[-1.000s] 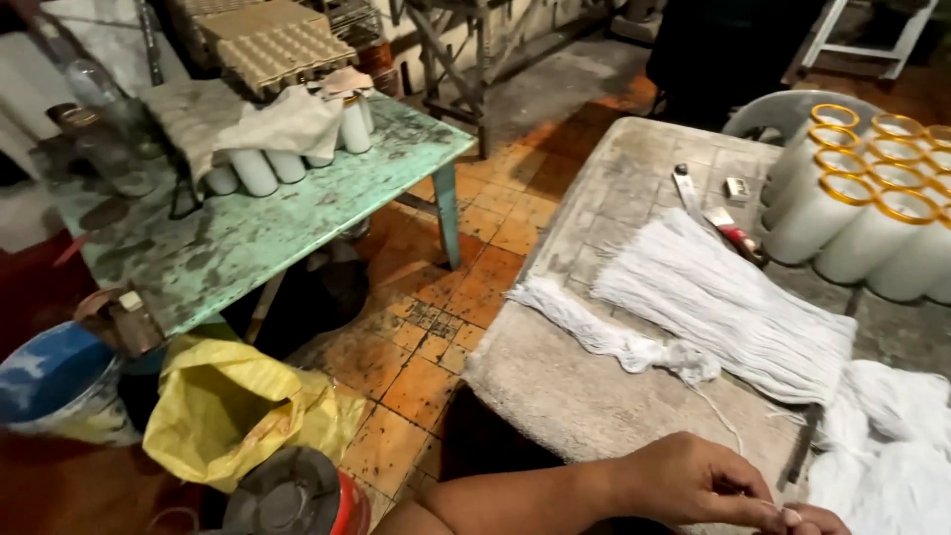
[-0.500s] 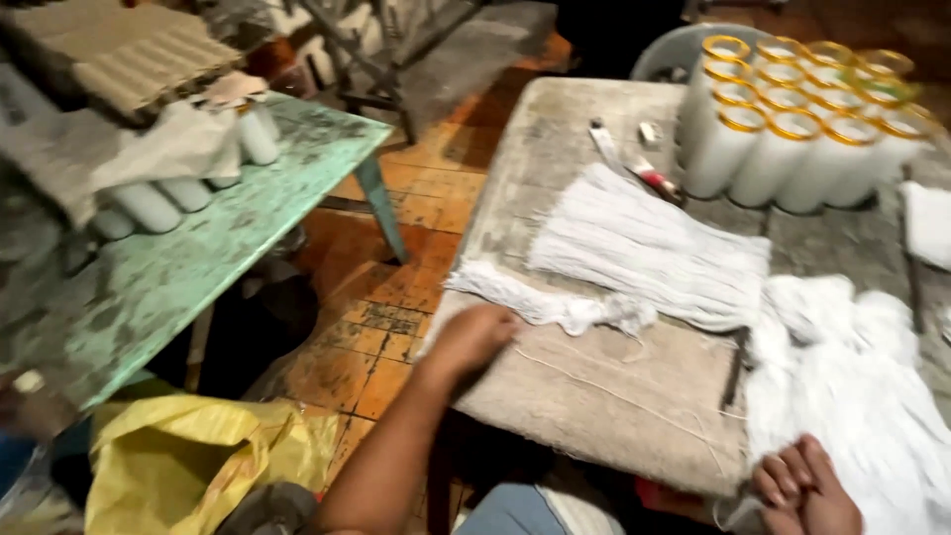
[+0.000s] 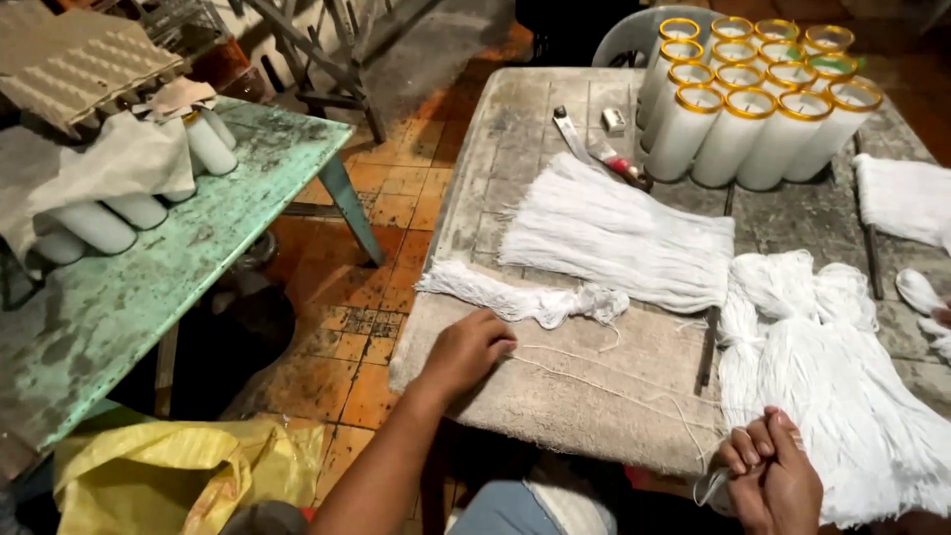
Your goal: The person is tying bundles of white thread with a single strand to secure them into organized units.
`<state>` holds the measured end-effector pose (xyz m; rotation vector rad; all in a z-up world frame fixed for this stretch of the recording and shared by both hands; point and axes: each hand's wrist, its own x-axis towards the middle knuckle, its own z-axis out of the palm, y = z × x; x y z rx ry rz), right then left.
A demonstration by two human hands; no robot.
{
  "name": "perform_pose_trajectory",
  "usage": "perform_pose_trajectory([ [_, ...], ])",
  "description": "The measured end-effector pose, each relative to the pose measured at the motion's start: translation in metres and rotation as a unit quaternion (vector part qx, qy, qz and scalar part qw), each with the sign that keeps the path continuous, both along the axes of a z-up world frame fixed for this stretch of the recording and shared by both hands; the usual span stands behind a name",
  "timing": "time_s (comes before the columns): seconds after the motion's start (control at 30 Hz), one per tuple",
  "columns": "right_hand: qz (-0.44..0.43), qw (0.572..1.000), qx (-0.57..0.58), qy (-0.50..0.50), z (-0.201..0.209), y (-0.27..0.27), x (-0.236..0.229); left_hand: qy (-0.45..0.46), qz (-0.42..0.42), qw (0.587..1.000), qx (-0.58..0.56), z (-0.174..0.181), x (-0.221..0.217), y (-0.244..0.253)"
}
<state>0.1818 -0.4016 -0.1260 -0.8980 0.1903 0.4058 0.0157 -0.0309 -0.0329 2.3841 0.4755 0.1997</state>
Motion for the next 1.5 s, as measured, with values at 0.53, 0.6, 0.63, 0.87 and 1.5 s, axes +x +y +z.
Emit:
perform_pose_trajectory([
  [0.53,-0.013,0.997,-0.059,-0.051,0.008,0.012,-0.015,0.057,0.088,0.978,-0.178,0.037,-0.008,-0.004],
  [0.6,-0.004,0.994,-0.089,-0.056,0.012,0.017,-0.021,0.058,0.066,0.990,-0.109,0.026,-0.011,0.009],
  [0.63,0.003,0.995,-0.082,-0.060,0.009,0.019,-0.021,0.051,0.048,0.994,-0.079,0.022,-0.012,0.013],
  [0.87,0.026,0.993,-0.066,-0.095,-0.005,0.022,-0.018,0.011,-0.023,0.996,0.086,-0.011,-0.012,0.017],
  [1.5,-0.170,0.841,-0.356,-0.371,0.025,-0.009,0.002,0.022,-0.041,0.992,0.121,-0.022,-0.007,0.003],
])
